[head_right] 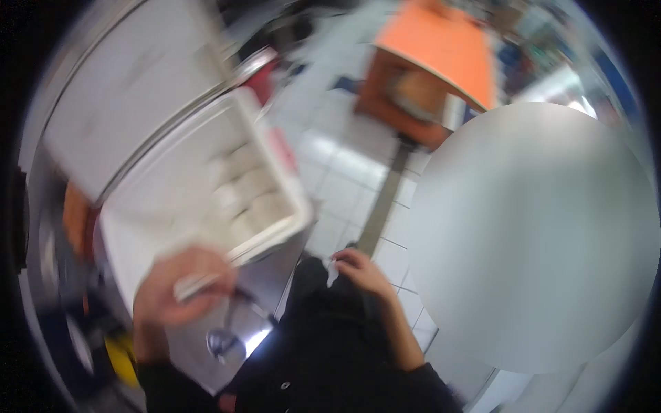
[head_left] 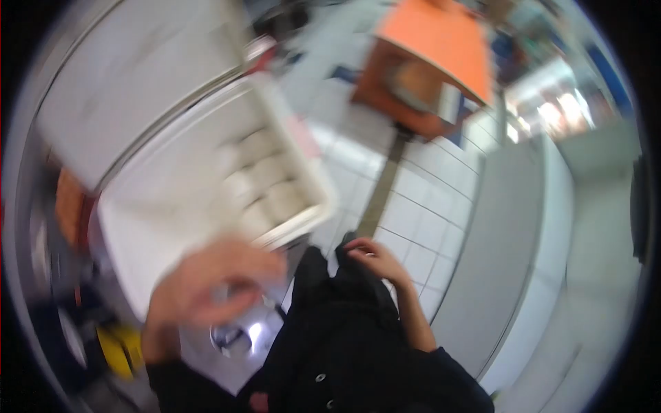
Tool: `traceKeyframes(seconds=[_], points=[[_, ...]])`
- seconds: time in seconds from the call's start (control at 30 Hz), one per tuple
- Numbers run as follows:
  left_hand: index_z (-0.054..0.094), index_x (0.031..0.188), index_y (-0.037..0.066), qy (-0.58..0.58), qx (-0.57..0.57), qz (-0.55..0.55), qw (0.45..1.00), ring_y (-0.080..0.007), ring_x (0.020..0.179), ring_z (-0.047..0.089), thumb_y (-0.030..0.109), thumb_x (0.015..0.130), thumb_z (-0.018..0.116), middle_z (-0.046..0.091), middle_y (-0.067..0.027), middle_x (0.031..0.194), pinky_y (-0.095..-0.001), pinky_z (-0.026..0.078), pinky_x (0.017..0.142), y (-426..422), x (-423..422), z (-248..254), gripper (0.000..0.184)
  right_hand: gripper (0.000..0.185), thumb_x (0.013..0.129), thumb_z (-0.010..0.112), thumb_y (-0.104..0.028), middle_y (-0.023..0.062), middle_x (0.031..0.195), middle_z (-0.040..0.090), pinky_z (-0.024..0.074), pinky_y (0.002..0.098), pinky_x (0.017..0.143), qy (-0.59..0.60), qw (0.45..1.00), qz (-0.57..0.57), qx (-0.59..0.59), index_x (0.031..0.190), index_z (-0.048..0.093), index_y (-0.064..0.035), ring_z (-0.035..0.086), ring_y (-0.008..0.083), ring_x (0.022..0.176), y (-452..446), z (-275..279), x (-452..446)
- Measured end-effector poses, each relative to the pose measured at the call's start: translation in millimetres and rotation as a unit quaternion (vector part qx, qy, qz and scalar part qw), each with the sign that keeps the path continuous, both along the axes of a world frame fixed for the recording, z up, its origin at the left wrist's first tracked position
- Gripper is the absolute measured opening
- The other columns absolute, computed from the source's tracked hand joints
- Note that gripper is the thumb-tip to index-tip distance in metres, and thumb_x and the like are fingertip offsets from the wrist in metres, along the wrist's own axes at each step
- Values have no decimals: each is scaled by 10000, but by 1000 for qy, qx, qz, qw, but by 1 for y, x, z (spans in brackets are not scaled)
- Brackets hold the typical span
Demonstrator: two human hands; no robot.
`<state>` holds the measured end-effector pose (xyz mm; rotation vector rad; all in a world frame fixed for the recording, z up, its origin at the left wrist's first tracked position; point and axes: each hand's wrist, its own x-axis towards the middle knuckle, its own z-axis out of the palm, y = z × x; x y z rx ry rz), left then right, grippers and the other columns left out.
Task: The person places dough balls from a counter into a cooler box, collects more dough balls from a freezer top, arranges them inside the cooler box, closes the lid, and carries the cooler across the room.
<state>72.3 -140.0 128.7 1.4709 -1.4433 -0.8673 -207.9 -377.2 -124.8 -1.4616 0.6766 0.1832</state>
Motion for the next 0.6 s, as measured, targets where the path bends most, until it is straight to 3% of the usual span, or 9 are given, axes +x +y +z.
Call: traceKeyframes(seconds=[0.07, 0.13, 0.2, 0.27, 0.37, 0.4, 0.43, 0.5, 0.6], points=[[757, 1004, 33, 100, -44, -190, 976, -268, 913, 713, -84, 797, 730, 738, -99, 983, -368, 533, 829, -26, -30, -11, 239, 202, 1005, 641, -237, 62, 1116, 708, 513, 309, 927, -80, 996, 7, -24, 1079, 746, -81, 646, 172, 1054, 12, -37, -29], [769, 913, 41, 105, -3, -232, 967, -234, 827, 718, 64, 799, 837, 755, -64, 863, -339, 538, 763, -49, -75, -42, 134, 193, 955, 688, -252, 134, 1229, 676, 492, 368, 987, -60, 993, 14, -96, 985, 784, -87, 631, 262, 1159, 24, 11, -61], [765, 915, 27, 36, 143, -267, 952, -208, 797, 723, 86, 826, 824, 757, -103, 855, -306, 545, 736, -73, -107, -88, 122, 258, 932, 721, -320, 129, 1218, 684, 483, 370, 988, -107, 988, -11, -111, 911, 745, -64, 625, 248, 1167, 38, 15, -112], [761, 932, -10, -26, 239, -220, 945, -151, 809, 713, 155, 906, 749, 751, -129, 835, -305, 549, 754, -90, -149, -157, 168, 323, 915, 745, -354, 108, 1158, 702, 496, 361, 946, -51, 990, -98, -84, 871, 696, -39, 644, 220, 1105, 54, 18, -181], [659, 1226, 9, -296, 226, -242, 896, -355, 1045, 681, 402, 798, 843, 712, -228, 1132, -444, 535, 902, -95, -176, -329, 609, 344, 895, 771, -352, 61, 971, 706, 509, 353, 833, -52, 939, -294, -171, 889, 647, -32, 628, 173, 889, 82, -18, -308], [659, 1228, 8, -359, 179, -303, 864, -374, 1086, 673, 459, 776, 846, 694, -248, 1181, -451, 529, 934, -86, -154, -431, 665, 347, 882, 784, -342, 57, 943, 700, 506, 343, 823, -27, 919, -350, -179, 897, 633, -31, 612, 165, 864, 104, -14, -351], [547, 1361, -51, -328, 265, -375, 826, -389, 1073, 619, 453, 863, 802, 616, -257, 1263, -489, 507, 935, -86, -199, -428, 753, 326, 872, 771, -335, 85, 952, 712, 507, 360, 800, -23, 895, -404, -186, 933, 667, -33, 636, 201, 875, 123, -22, -396], [558, 1322, -40, -351, 255, -451, 780, -337, 1077, 644, 415, 837, 831, 660, -231, 1228, -457, 538, 898, -88, -265, -485, 719, 317, 862, 758, -327, 112, 960, 724, 509, 377, 776, -16, 858, -475, -192, 969, 700, -35, 660, 236, 886, 171, -38, -483], [628, 1214, -65, -368, 232, -575, 693, -374, 954, 666, 411, 865, 811, 693, -220, 1090, -473, 532, 819, -89, -443, -477, 618, 315, 900, 728, -322, 131, 1035, 736, 527, 378, 821, -34, 800, -567, -191, 1027, 712, -34, 682, 249, 939, 270, -52, -623]])
